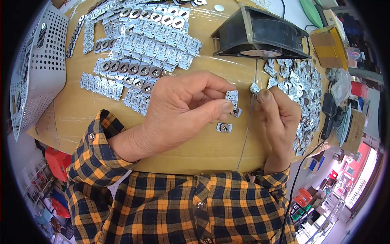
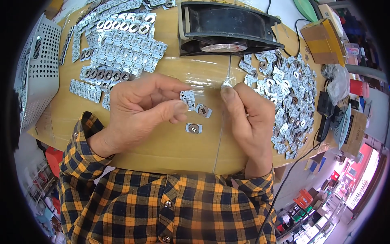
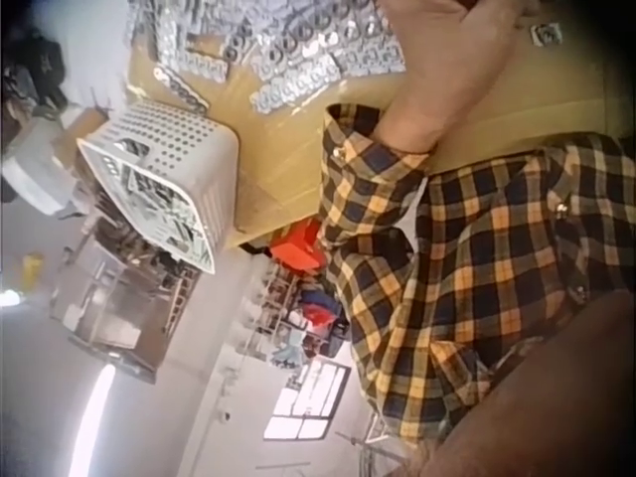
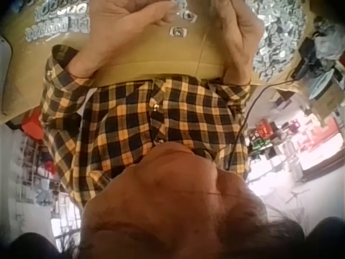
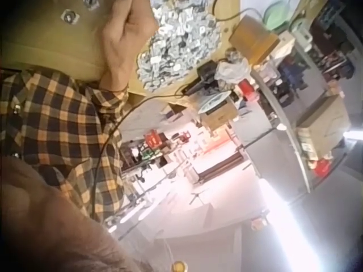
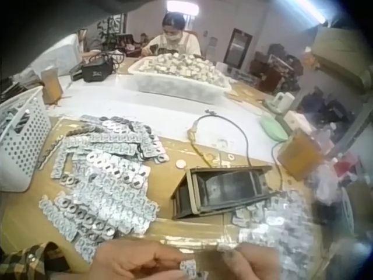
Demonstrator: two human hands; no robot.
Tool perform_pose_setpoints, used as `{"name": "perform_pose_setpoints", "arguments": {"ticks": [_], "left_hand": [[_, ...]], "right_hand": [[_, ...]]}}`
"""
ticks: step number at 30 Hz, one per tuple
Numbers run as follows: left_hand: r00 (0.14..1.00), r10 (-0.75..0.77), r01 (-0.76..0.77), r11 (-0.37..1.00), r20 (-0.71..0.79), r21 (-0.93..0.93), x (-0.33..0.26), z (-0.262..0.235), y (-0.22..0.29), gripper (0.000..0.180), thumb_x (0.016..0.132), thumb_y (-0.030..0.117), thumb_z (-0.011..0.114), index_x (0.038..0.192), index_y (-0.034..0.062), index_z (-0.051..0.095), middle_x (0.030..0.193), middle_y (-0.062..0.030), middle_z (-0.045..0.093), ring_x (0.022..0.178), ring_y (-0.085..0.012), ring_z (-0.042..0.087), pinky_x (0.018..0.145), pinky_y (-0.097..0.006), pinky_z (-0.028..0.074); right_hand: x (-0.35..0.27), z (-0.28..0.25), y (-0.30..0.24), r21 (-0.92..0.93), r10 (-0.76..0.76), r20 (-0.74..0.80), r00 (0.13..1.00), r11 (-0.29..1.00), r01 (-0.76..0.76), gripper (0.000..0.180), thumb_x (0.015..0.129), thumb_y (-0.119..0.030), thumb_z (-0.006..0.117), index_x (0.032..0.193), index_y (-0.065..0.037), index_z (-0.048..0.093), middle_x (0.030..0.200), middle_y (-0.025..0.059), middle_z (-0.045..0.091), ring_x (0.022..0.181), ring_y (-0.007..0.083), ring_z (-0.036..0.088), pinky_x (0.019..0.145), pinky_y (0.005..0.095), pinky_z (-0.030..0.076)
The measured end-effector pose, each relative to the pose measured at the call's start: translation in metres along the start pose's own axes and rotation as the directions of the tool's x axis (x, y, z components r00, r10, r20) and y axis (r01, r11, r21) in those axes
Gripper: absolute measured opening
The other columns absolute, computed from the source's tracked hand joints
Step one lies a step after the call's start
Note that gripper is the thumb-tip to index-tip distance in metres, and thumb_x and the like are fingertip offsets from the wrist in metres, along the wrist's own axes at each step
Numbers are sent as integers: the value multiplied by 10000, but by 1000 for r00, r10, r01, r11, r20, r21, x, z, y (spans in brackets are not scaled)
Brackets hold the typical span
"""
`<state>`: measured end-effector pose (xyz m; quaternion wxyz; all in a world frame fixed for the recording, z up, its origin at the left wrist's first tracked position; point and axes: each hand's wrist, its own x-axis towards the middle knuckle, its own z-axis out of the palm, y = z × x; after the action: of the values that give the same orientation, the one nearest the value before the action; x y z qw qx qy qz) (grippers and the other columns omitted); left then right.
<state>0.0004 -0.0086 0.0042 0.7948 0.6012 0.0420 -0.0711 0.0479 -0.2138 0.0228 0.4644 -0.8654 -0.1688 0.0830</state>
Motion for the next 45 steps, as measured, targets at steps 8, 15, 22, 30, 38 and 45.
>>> {"name": "perform_pose_setpoints", "arguments": {"ticks": [8,15,22,30,38,45], "left_hand": [[982,57,-59,998,179,4,0,-4,0,208,894,-26,634,1097,-70,631,895,-108,700,765,-114,684,647,-209,574],[969,-55,71,996,243,-59,0,-7,5,190,900,-22,623,1083,-72,634,889,-130,703,730,-130,691,635,-232,587],[958,35,22,980,283,-196,3,-5,1,184,923,13,609,1080,-81,629,881,-163,698,712,-164,698,619,-263,595],[976,-29,69,981,217,-179,1,-2,1,179,918,16,620,1074,-73,627,871,-148,691,740,-179,700,652,-275,592],[858,450,-513,770,247,379,2,-4,-1,233,777,17,762,990,6,668,791,-74,679,643,-112,650,545,-210,502],[875,437,-470,657,210,590,4,-18,26,273,770,-6,761,1023,-18,659,800,-69,676,646,-107,637,550,-204,485]], "right_hand": [[-5,10,-9,330,4,219,976,941,-78,376,1008,-283,507,755,-16,585,639,-3,561,487,25,450,433,173,318],[-5,9,-9,468,79,336,939,851,-239,292,1009,-210,518,845,0,637,633,-9,578,496,17,467,434,176,337],[-9,13,-6,720,106,385,917,587,-371,322,1014,-226,507,800,-2,595,600,-1,543,448,24,422,399,192,306],[-8,15,-4,632,150,263,953,719,-288,338,1017,-224,497,765,-15,578,552,-14,515,443,20,409,406,187,287],[-9,15,-8,578,187,229,955,763,-288,331,1008,-197,507,737,-22,581,557,-24,516,447,16,400,415,192,291],[0,14,2,-6,-95,-279,956,995,97,387,996,-168,510,636,-32,476,573,-32,420,518,31,324,478,222,227]]}}
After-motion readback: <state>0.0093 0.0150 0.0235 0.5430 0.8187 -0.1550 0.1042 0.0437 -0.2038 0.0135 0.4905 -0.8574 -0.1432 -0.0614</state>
